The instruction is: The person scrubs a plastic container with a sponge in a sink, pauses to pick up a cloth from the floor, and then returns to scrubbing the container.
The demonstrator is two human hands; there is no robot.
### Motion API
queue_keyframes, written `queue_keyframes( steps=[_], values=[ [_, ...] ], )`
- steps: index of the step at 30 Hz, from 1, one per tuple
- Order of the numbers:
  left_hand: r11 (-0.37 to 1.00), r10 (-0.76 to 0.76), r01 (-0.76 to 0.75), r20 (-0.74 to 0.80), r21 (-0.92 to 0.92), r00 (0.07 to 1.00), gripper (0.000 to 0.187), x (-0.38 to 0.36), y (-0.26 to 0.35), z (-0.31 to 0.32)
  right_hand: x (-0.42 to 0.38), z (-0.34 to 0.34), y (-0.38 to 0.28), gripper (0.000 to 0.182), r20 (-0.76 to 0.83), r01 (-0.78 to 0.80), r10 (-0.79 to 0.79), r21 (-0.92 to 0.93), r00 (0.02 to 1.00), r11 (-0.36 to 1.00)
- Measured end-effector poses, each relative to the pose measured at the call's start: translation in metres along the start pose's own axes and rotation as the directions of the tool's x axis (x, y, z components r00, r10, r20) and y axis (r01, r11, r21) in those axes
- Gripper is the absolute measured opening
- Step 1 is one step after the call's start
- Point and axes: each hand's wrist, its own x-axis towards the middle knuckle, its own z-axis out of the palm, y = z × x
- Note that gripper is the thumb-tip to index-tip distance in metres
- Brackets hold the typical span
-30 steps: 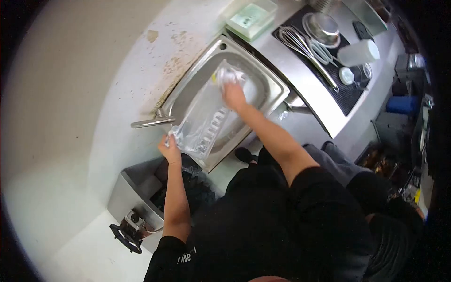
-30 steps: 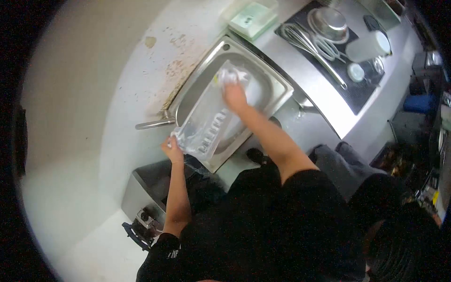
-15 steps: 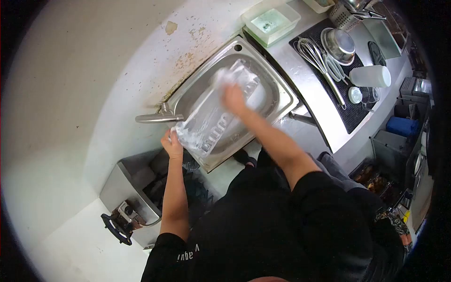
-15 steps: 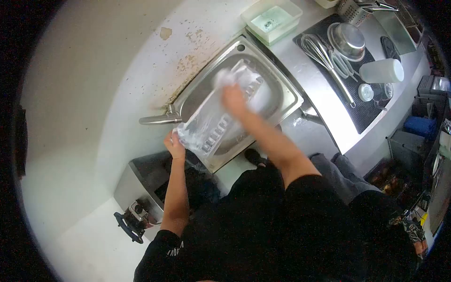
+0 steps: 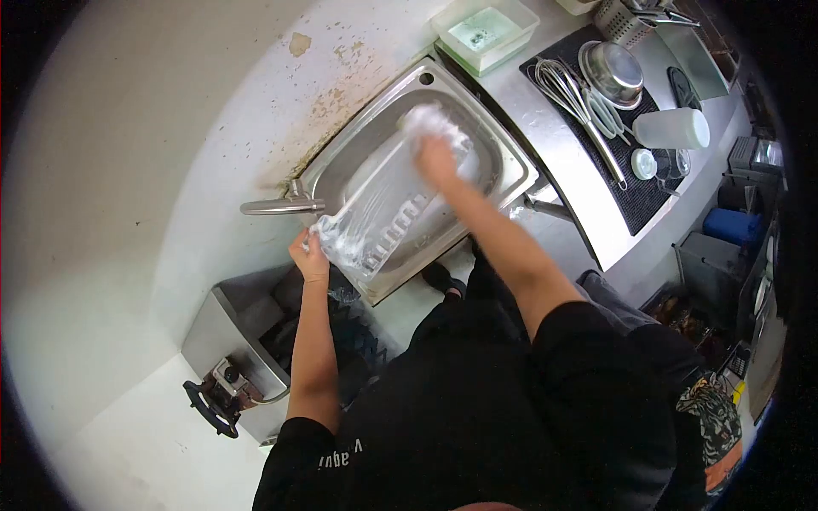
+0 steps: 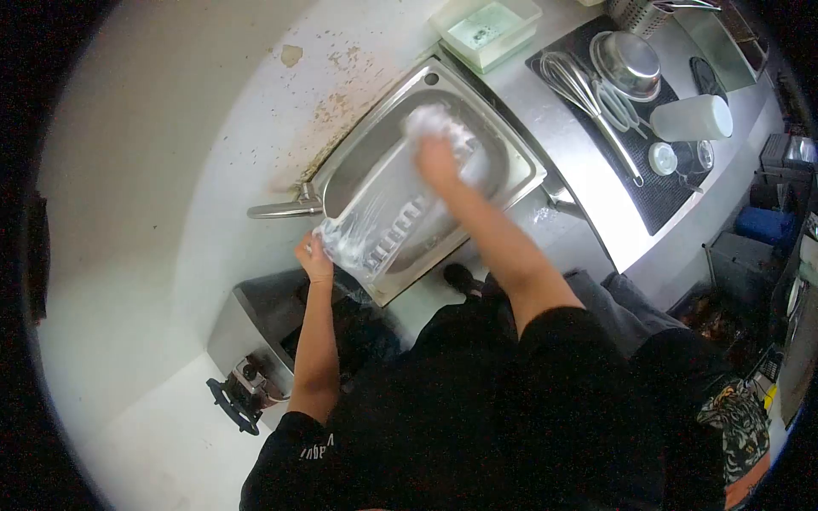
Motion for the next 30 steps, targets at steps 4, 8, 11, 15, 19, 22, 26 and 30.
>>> queue_keyframes(
  steps=[4,8,11,15,19,22,26,30],
  values=[
    [0.990,-0.073,0.065,0.059,0.123,0.996,0.022,-0.003,0.007,-0.021,-0.114,-0.001,-0.110,0.048,0.024,0.537,-0.553,0.207,0.833,0.818],
    [0.986,0.060,-0.061,0.014,0.157,0.998,0.023,-0.005,-0.005,-0.026,-0.097,-0.051,-0.095,0.053,0.027,0.603,-0.618,0.187,0.786,0.775],
    [0.974,0.044,-0.048,0.025,0.221,0.999,0.024,-0.002,-0.005,-0.032,-0.039,-0.016,0.006,0.029,0.165,0.059,-0.063,0.028,0.984,0.998],
    [0.979,0.054,-0.057,0.017,0.198,0.998,0.028,0.005,-0.036,-0.031,-0.016,-0.005,0.028,0.020,-0.091,-0.127,0.136,0.100,0.987,0.987],
    [0.988,-0.003,-0.010,0.083,0.157,0.997,0.029,0.001,0.000,-0.026,-0.105,0.001,-0.098,0.038,0.141,0.363,-0.373,0.097,0.917,0.927],
    [0.975,-0.031,-0.003,0.151,0.223,0.988,0.029,0.003,0.004,-0.030,-0.115,-0.020,-0.110,0.033,-0.059,0.620,-0.635,0.303,0.770,0.724],
    [0.988,-0.039,0.031,0.050,0.148,0.998,0.028,-0.004,0.027,-0.020,-0.036,-0.006,0.002,0.014,0.322,0.061,-0.050,-0.022,0.945,0.998],
    [0.932,0.196,-0.120,-0.199,0.341,0.960,0.027,-0.004,-0.004,-0.011,-0.018,-0.028,0.015,0.021,0.178,-0.204,0.183,0.107,0.967,0.973]
  ],
)
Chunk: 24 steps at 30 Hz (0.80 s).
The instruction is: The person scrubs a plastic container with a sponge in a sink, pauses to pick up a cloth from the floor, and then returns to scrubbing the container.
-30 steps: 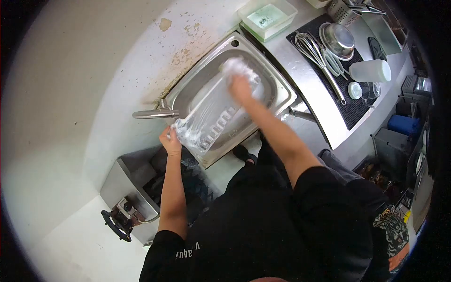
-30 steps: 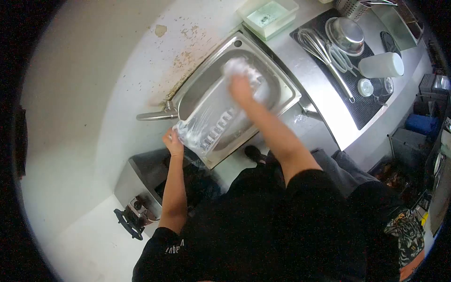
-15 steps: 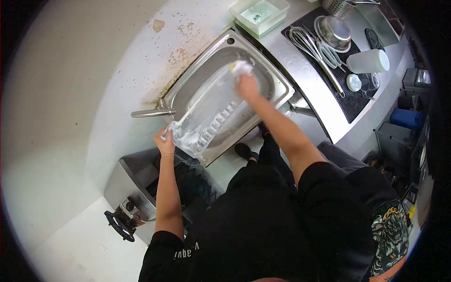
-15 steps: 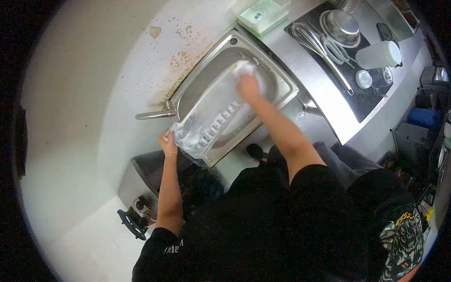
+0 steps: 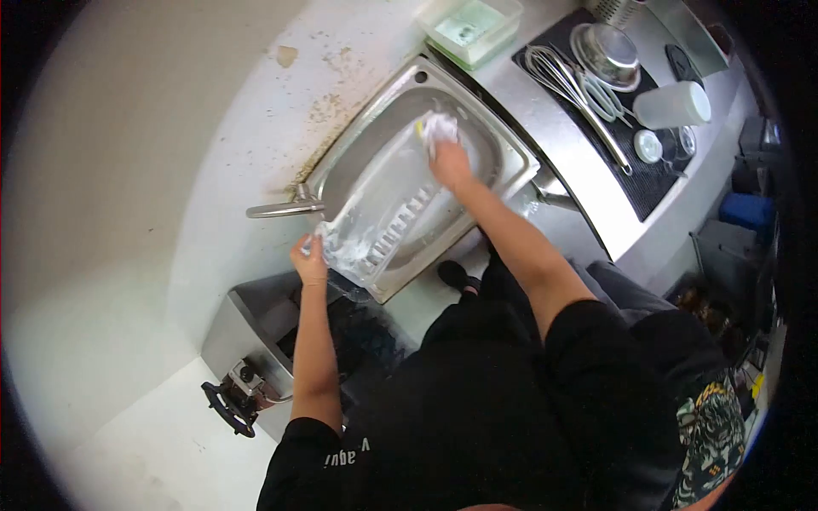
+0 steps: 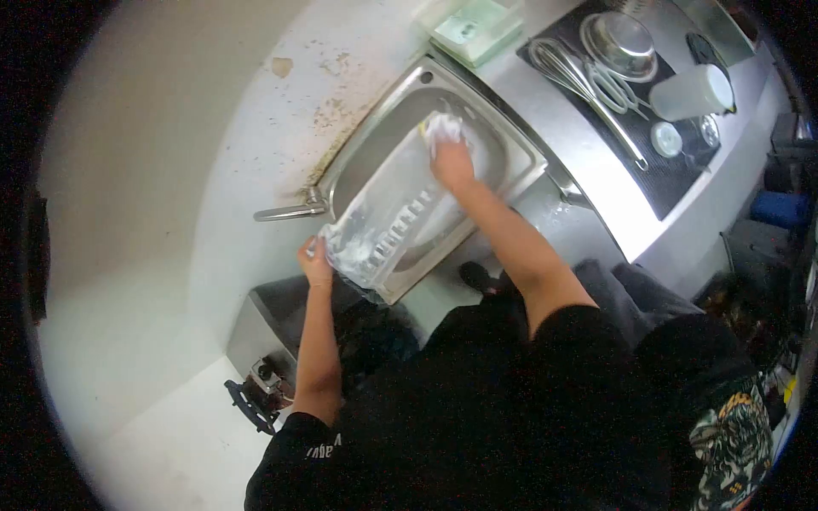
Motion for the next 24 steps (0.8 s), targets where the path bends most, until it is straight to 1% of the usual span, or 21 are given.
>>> queue_keyframes(
  steps=[1,2,3,4,5,6,7,8,9,10,11,12,14,15,16,17,19,20,21,22,24],
  values=[
    [0.999,0.017,-0.017,0.006,0.035,1.000,0.027,0.000,-0.007,0.000,-0.015,0.004,-0.023,0.026,0.168,0.229,-0.195,-0.215,0.966,0.949],
    [0.999,0.021,-0.021,-0.004,0.041,1.000,0.027,0.005,-0.009,-0.004,-0.047,0.006,-0.055,0.032,0.364,0.457,-0.324,-0.383,0.873,0.803],
    [0.997,-0.070,0.074,0.129,-0.026,0.989,0.026,0.006,-0.009,-0.007,-0.084,0.038,-0.071,0.037,0.129,0.552,-0.537,-0.216,0.833,0.805],
    [0.981,-0.150,0.177,0.271,-0.078,0.951,0.025,0.005,-0.007,-0.010,-0.109,0.065,-0.077,0.042,-0.147,0.658,-0.660,-0.068,0.737,0.750],
    [0.994,-0.093,0.106,0.260,-0.035,0.961,0.026,0.004,0.015,-0.016,-0.112,0.058,-0.077,0.042,-0.148,0.651,-0.652,-0.065,0.743,0.756],
    [0.995,-0.087,0.099,0.265,-0.034,0.960,0.026,0.007,0.030,-0.017,-0.111,0.041,-0.079,0.040,-0.156,0.663,-0.651,0.035,0.743,0.748],
    [0.981,-0.143,0.179,0.350,-0.070,0.926,0.026,0.011,0.042,-0.018,-0.109,0.029,-0.077,0.039,-0.165,0.674,-0.654,0.132,0.738,0.727],
    [0.960,-0.199,0.264,0.431,-0.095,0.880,0.027,0.015,0.051,-0.022,-0.090,0.025,-0.061,0.038,-0.030,0.536,-0.536,0.008,0.844,0.844],
    [0.960,-0.205,0.265,0.424,-0.086,0.882,0.027,0.020,0.059,-0.027,-0.059,0.019,-0.033,0.036,0.088,0.389,-0.380,-0.134,0.921,0.911],
    [0.945,-0.305,0.320,0.511,0.063,0.803,0.029,0.026,0.066,-0.032,-0.031,0.017,0.000,0.031,0.043,0.226,-0.229,0.072,0.972,0.972],
    [0.912,-0.407,0.351,0.578,0.213,0.707,0.032,0.032,0.070,-0.034,-0.014,0.001,0.012,0.032,-0.079,-0.053,0.065,0.149,0.995,0.987],
    [0.913,-0.404,0.344,0.580,0.217,0.707,0.032,0.039,0.066,-0.035,0.010,0.015,0.042,0.037,-0.136,-0.050,0.078,0.200,0.988,0.979],
    [0.935,-0.354,0.192,0.789,0.297,0.502,0.037,0.049,0.056,-0.031,0.031,-0.010,0.045,0.039,-0.068,-0.216,0.240,0.253,0.968,0.943],
    [0.934,-0.356,0.191,0.789,0.301,0.501,0.037,0.053,0.065,-0.025,0.037,-0.022,0.045,0.039,-0.065,-0.218,0.242,0.256,0.968,0.942],
    [0.941,-0.309,0.030,0.816,0.338,0.488,0.039,0.059,0.074,-0.015,0.041,-0.035,0.045,0.040,0.117,-0.383,0.372,0.455,0.921,0.804],
    [0.922,-0.265,-0.132,0.843,0.363,0.468,0.040,0.063,0.083,-0.002,0.045,-0.041,0.045,0.040,0.318,-0.538,0.440,0.591,0.840,0.601],
    [0.908,-0.112,-0.202,0.677,0.367,0.727,0.041,0.045,0.089,0.047,0.046,-0.040,0.050,0.040,0.357,-0.552,0.423,0.591,0.833,0.588],
    [0.877,-0.081,-0.262,0.662,0.402,0.745,0.043,0.040,0.111,0.068,0.046,-0.039,0.054,0.041,0.394,-0.571,0.413,0.587,0.821,0.574],
    [0.843,-0.047,-0.319,0.650,0.433,0.758,0.044,0.039,0.134,0.082,0.045,-0.036,0.058,0.041,0.387,-0.570,0.420,0.586,0.821,0.576],
    [0.848,-0.040,-0.321,0.656,0.421,0.754,0.044,0.038,0.145,0.090,0.043,-0.033,0.065,0.041,0.374,-0.577,0.441,0.579,0.816,0.576],
    [0.830,-0.114,-0.259,0.606,0.494,0.788,0.047,0.033,0.163,0.101,0.045,-0.024,0.089,0.041,0.353,-0.586,0.472,0.565,0.808,0.581]
  ],
)
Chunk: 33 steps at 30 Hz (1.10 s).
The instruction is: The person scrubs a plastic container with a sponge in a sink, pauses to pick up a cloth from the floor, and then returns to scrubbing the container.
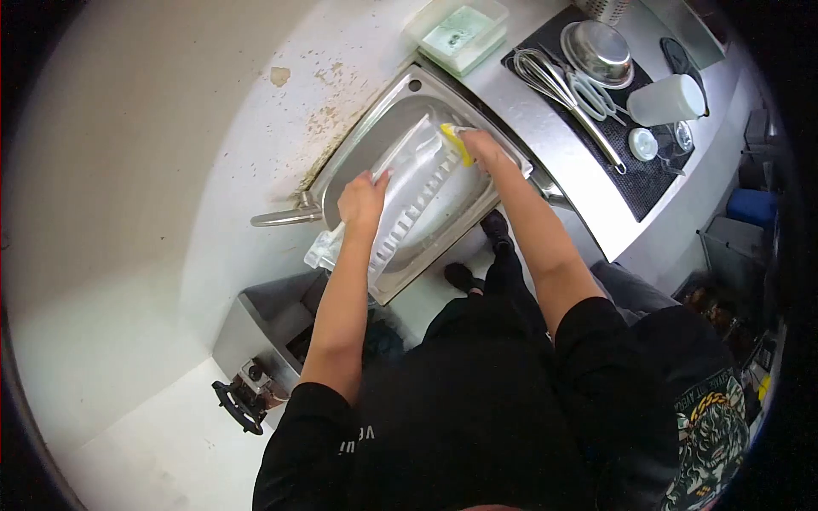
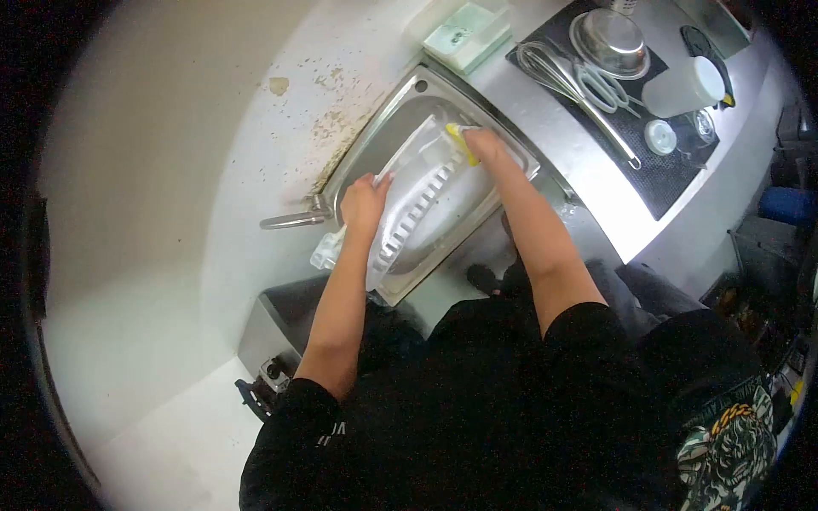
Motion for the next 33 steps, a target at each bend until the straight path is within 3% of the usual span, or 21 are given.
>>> queue_keyframes(
  steps=[2,3,5,7,10,12,14,16,17,18,19,20,22,26,28,29,30,32,33],
  values=[
    [0.999,0.045,-0.045,-0.047,0.001,0.998,0.049,-0.012,0.005,-0.012,0.019,-0.011,0.016,0.039,0.046,0.014,-0.023,0.193,0.999,0.981],
    [0.996,0.085,-0.084,-0.099,0.013,0.991,0.051,-0.020,0.002,-0.018,0.002,-0.017,0.006,0.039,0.043,0.010,-0.018,0.196,0.999,0.981],
    [0.996,0.085,-0.090,-0.157,-0.023,0.984,0.053,-0.031,-0.009,-0.027,-0.028,-0.031,-0.021,0.036,0.329,-0.146,-0.010,0.444,0.944,0.884],
    [0.985,0.109,-0.147,-0.336,-0.090,0.936,0.056,-0.037,-0.020,-0.032,-0.030,-0.031,-0.029,0.036,0.296,-0.118,-0.009,0.408,0.955,0.906],
    [0.964,0.068,-0.145,-0.321,-0.225,0.945,0.052,-0.048,-0.030,-0.049,-0.035,-0.034,-0.045,0.036,0.243,-0.065,-0.021,0.339,0.970,0.939],
    [0.931,0.077,-0.192,-0.346,-0.311,0.935,0.049,-0.050,-0.036,-0.056,-0.083,-0.040,-0.086,0.036,0.334,-0.124,-0.075,0.537,0.939,0.834],
    [0.891,0.075,-0.229,-0.370,-0.392,0.926,0.046,-0.055,-0.038,-0.063,-0.105,-0.045,-0.111,0.038,0.337,-0.062,-0.139,0.521,0.931,0.851],
    [0.720,0.005,-0.115,-0.160,-0.685,0.987,0.038,-0.059,-0.029,-0.073,-0.137,-0.046,-0.144,0.037,0.249,0.084,-0.223,0.470,0.942,0.879],
    [0.713,0.002,-0.120,-0.169,-0.691,0.986,0.038,-0.063,-0.019,-0.082,-0.163,-0.046,-0.161,0.044,0.222,0.168,-0.259,0.359,0.940,0.918],
    [0.636,0.034,-0.239,-0.282,-0.734,0.959,0.037,-0.069,-0.005,-0.094,-0.176,-0.037,-0.168,0.044,0.221,0.178,-0.266,0.349,0.938,0.920],
    [0.551,0.051,-0.354,-0.393,-0.756,0.918,0.035,-0.073,0.002,-0.100,-0.187,-0.027,-0.174,0.048,0.090,0.307,-0.331,0.207,0.939,0.929],
    [0.543,0.041,-0.356,-0.400,-0.760,0.916,0.035,-0.072,0.002,-0.100,-0.194,-0.021,-0.178,0.052,-0.030,0.411,-0.410,0.046,0.912,0.910],
    [0.453,-0.047,-0.357,-0.422,-0.817,0.906,0.034,-0.064,0.000,-0.093,-0.164,0.001,-0.159,0.057,-0.045,0.475,-0.473,0.060,0.880,0.878],
    [0.493,-0.099,-0.216,-0.301,-0.843,0.949,0.034,-0.063,-0.014,-0.077,-0.198,0.032,-0.154,0.047,-0.102,0.591,-0.601,-0.112,0.793,0.799],
    [0.321,-0.268,-0.097,-0.188,-0.942,0.945,0.034,-0.068,-0.004,-0.089,-0.202,0.050,-0.146,0.039,-0.129,0.709,-0.840,-0.480,0.526,0.517],
    [0.318,-0.279,-0.095,-0.189,-0.943,0.942,0.034,-0.068,-0.004,-0.089,-0.229,0.053,-0.150,0.032,-0.012,0.701,-0.843,-0.548,0.539,0.456],
    [0.306,-0.266,-0.085,-0.171,-0.948,0.949,0.035,-0.065,-0.002,-0.091,-0.243,0.065,-0.139,0.032,-0.004,0.706,-0.846,-0.548,0.534,0.448],
    [0.282,-0.250,-0.090,-0.164,-0.955,0.954,0.035,-0.051,-0.006,-0.088,-0.264,0.083,-0.120,0.027,0.210,0.726,-0.924,-0.681,0.318,0.095],
    [0.375,-0.229,-0.222,-0.322,-0.900,0.919,0.036,-0.042,-0.013,-0.078,-0.271,0.084,-0.115,0.027,0.213,0.723,-0.926,-0.685,0.313,0.087]
  ],
)
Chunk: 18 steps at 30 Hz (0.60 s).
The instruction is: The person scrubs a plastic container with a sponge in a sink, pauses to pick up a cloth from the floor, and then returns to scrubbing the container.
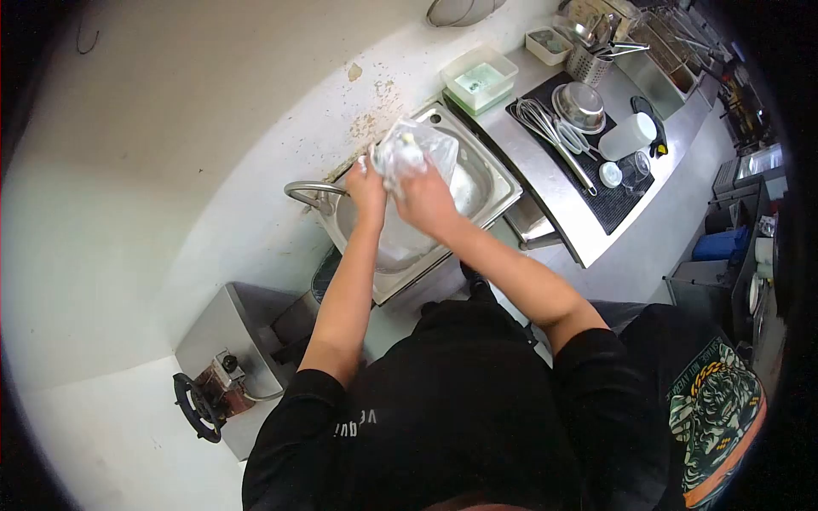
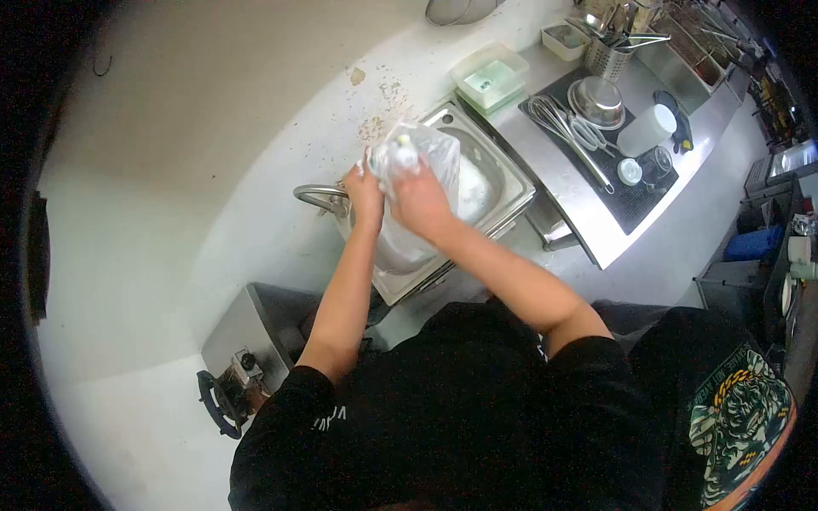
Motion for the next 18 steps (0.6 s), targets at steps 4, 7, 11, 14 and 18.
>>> queue_keyframes(
  steps=[4,7,11,14,18],
  values=[
    [0.992,-0.125,0.122,0.106,0.039,0.986,0.039,-0.018,0.008,-0.010,0.013,-0.007,0.027,0.022,0.076,-0.163,0.155,0.120,0.985,0.979],
    [0.986,-0.163,0.162,0.023,0.032,0.986,0.037,-0.020,0.006,-0.006,0.021,0.003,0.034,0.021,0.178,-0.432,0.410,0.109,0.894,0.895],
    [0.999,0.016,-0.015,-0.021,0.040,1.000,0.037,-0.011,-0.021,-0.005,-0.011,0.005,-0.010,0.020,-0.039,0.095,-0.092,0.061,0.995,0.994],
    [0.993,-0.098,0.097,0.016,0.070,0.995,0.036,-0.031,0.011,-0.012,0.006,0.000,0.015,0.019,0.114,-0.217,0.212,0.033,0.971,0.976],
    [0.997,-0.073,0.073,-0.008,0.001,0.997,0.038,-0.020,-0.019,-0.012,-0.003,0.012,0.004,0.018,0.099,-0.090,0.090,-0.004,0.991,0.996]
  ],
)
